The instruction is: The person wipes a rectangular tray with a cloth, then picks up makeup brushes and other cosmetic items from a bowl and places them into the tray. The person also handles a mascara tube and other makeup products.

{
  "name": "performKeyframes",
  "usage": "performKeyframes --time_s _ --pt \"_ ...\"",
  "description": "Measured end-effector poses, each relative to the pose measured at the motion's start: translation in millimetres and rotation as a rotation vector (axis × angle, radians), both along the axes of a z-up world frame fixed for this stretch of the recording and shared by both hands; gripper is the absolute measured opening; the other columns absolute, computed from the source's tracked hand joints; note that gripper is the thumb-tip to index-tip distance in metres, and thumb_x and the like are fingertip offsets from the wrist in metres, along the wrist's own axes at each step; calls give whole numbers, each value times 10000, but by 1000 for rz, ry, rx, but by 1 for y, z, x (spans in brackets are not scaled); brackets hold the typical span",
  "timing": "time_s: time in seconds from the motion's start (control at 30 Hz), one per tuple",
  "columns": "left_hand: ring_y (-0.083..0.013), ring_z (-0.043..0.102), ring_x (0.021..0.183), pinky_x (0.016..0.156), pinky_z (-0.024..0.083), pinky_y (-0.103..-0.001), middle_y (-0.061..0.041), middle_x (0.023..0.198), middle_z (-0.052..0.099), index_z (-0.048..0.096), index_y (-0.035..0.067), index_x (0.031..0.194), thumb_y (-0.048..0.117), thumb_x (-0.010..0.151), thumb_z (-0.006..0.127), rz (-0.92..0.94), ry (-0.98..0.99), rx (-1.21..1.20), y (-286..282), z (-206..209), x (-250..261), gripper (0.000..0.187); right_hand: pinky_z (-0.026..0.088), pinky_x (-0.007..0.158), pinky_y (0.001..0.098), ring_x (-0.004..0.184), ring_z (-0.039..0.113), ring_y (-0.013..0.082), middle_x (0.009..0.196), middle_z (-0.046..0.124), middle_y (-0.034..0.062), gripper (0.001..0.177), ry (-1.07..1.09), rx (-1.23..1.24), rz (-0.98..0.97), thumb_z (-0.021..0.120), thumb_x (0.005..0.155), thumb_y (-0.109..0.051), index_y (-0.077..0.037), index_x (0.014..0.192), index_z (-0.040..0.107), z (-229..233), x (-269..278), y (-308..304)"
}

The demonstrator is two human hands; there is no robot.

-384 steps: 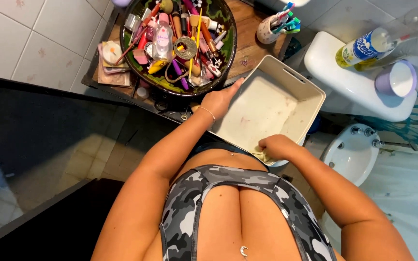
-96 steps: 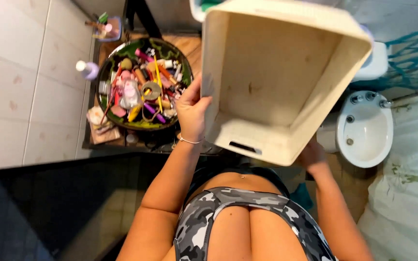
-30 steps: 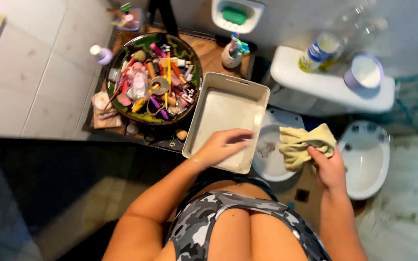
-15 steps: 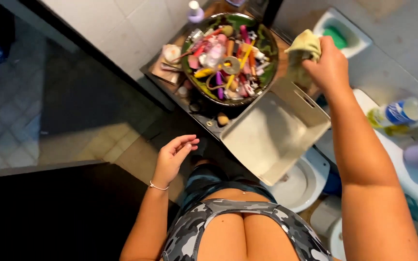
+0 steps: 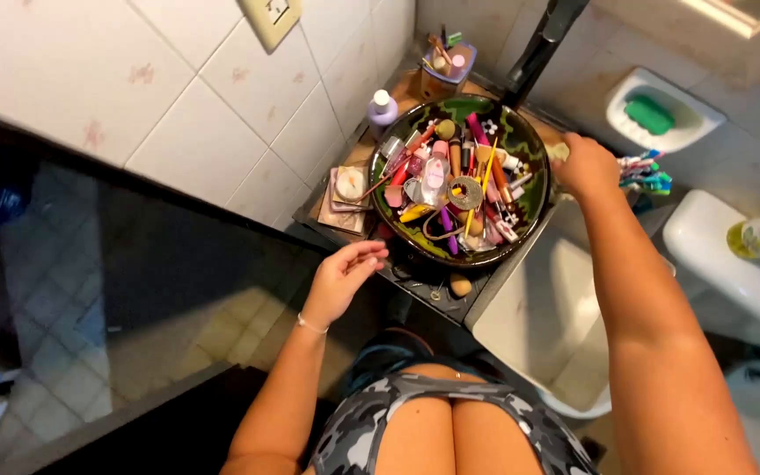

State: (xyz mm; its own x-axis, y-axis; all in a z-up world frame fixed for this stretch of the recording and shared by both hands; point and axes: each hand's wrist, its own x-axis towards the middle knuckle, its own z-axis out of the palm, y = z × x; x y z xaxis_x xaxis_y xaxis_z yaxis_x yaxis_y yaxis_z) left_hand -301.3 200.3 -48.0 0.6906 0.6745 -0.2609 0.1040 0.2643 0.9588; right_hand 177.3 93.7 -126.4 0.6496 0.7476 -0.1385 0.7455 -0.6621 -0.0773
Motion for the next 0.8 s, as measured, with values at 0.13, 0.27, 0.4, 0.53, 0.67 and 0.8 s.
performKeyframes --time_s 0.13,0.27,0.4,0.53,0.67,0.8 --pt "-172 720 968 905 589 -317 -184 1131 745 701 28 1250 56 953 639 -109 -22 35 25 -11 19 304 538 931 500 1063 702 405 1035 760 167 265 51 184 31 675 995 -295 -179 1220 753 49 -78 12" --pt "-190 716 1007 932 576 -343 -172 1132 745 698 43 1256 63 955 649 -200 -78 37 32 1 29 306 552 923 497 1074 713 370 1009 787 106 348 206 17 -60 623 937 -508 -247 1109 777 40 -115 63" --pt "-210 721 1041 958 572 -351 -182 1139 749 701 36 1248 66 952 661 -163 -83 45 40 12 8 301 570 920 518 1108 721 392 1103 777 197 555 160 -193 -152 657 877 -556 -95 1156 787 -1 -111 95" --pt "-222 717 1035 969 563 -381 -200 1152 741 692 30 1261 73 963 640 -100 -42 35 56 -17 -37 306 565 916 533 1106 717 404 1093 774 201 598 176 -180 -199 716 815 -548 -49 1138 782 -11 -105 99" --pt "-198 726 1015 937 573 -318 -201 1183 739 672 11 1291 56 973 608 -16 46 45 66 -29 -61 327 568 876 551 1015 727 451 961 771 223 502 240 41 -237 750 806 -506 -59 1029 798 5 -97 97" --pt "-189 723 1022 932 576 -311 -204 1195 734 664 2 1296 55 967 616 -24 35 77 66 -20 -53 336 561 823 502 962 718 423 885 739 162 360 94 314 -275 698 867 -549 -196 905 754 14 -71 88"
